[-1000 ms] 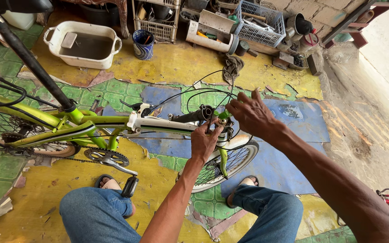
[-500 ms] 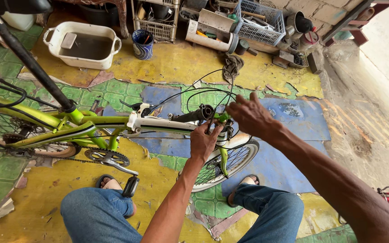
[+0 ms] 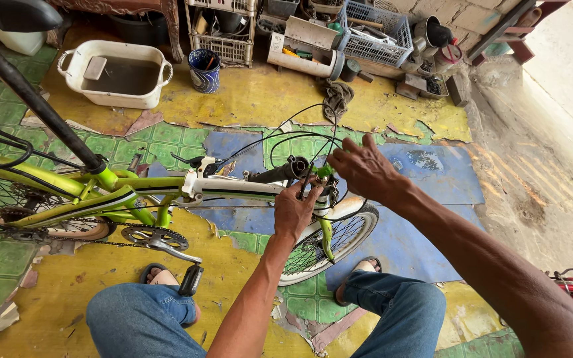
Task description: The person uses a screwdriver to loosen and remove the handlebar stem from a green bicycle. They then place the screwdriver in a toolbox and open a tool kit on a nearby sofa.
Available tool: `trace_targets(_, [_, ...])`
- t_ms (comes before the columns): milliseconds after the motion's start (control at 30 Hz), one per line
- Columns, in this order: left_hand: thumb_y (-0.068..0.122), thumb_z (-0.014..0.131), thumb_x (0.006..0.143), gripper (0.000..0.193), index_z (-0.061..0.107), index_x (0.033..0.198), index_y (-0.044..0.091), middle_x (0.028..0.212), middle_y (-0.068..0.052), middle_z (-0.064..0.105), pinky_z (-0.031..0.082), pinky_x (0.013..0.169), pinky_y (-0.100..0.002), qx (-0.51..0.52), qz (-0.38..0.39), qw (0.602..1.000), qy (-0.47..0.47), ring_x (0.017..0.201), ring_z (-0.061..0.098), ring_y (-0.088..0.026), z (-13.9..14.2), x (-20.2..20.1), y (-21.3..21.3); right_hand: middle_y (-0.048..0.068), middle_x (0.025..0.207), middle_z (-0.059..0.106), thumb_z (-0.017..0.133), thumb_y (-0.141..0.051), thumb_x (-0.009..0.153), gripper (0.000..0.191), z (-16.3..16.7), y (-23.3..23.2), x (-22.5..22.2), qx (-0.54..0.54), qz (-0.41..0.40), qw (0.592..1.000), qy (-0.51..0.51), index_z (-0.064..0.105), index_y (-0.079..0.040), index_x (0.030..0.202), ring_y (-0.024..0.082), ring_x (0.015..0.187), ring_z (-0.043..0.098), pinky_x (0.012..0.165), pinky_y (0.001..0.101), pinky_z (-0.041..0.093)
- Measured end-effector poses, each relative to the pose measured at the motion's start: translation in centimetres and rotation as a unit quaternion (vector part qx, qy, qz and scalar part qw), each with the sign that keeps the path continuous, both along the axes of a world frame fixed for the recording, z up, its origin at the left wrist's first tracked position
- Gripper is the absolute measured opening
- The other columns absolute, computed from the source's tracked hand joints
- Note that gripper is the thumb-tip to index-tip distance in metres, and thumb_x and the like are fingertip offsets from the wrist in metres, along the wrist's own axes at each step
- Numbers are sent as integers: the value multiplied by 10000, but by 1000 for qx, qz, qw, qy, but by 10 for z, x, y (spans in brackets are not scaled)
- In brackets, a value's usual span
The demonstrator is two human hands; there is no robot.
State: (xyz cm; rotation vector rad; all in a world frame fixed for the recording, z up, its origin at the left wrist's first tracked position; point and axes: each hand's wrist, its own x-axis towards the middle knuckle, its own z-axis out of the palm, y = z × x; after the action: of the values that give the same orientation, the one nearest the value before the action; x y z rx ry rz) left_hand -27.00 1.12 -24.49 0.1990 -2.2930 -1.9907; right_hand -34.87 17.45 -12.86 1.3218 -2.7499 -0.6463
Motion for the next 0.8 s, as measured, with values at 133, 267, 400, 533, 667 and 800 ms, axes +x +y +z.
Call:
trace_targets(133, [405,758,879,367,787,1174,189,679,-71,696,487,559,-342,-12,2,1000,-16,573,602,-151,1,1,1,27,1065,707,674,8,837,363,-1,-2,2,-49,40,998,29,690,-103,1182,205,968,538,844,462,458])
trace_targets(267, [407,757,876,367,782,1170,189,687,-51,708,492,565,-332,-2,0,1000,-18,574,617,-145,0,0,2,27,1051,703,674,1,855,370,-1,-2,2,-32,24,999,23,676,-81,1216,206,977,535,863,442,453])
trace_targets(400, [395,765,888,341,796,1157,188,710,-46,713,494,592,-330,-11,-1,1000,-8,606,628,-134,-2,0,3,47,1049,705,679,-28,855,413,-1,5,1,-56,27,998,10,656,-82,1264,216,947,530,844,457,447])
trace_targets(533, [357,777,889,337,789,1169,169,832,-57,764,527,669,-316,8,10,999,36,707,678,-124,-3,1,7,33,1125,715,656,-2,845,389,-2,15,4,-60,24,998,26,667,-116,1216,206,988,540,847,441,443])
trace_targets(667, [338,782,874,346,781,1179,174,841,-70,773,523,676,-310,12,6,1000,2,703,669,-131,-3,2,13,10,1165,721,603,58,915,374,-1,28,6,-115,-7,993,7,689,-142,1219,184,973,555,843,413,432])
trace_targets(800, [324,783,882,354,761,1198,166,848,-44,772,528,683,-303,22,9,999,36,717,679,-112,-3,3,15,-1,1130,739,603,71,895,360,6,45,11,-157,-25,987,9,710,-119,1182,192,952,574,825,418,425])
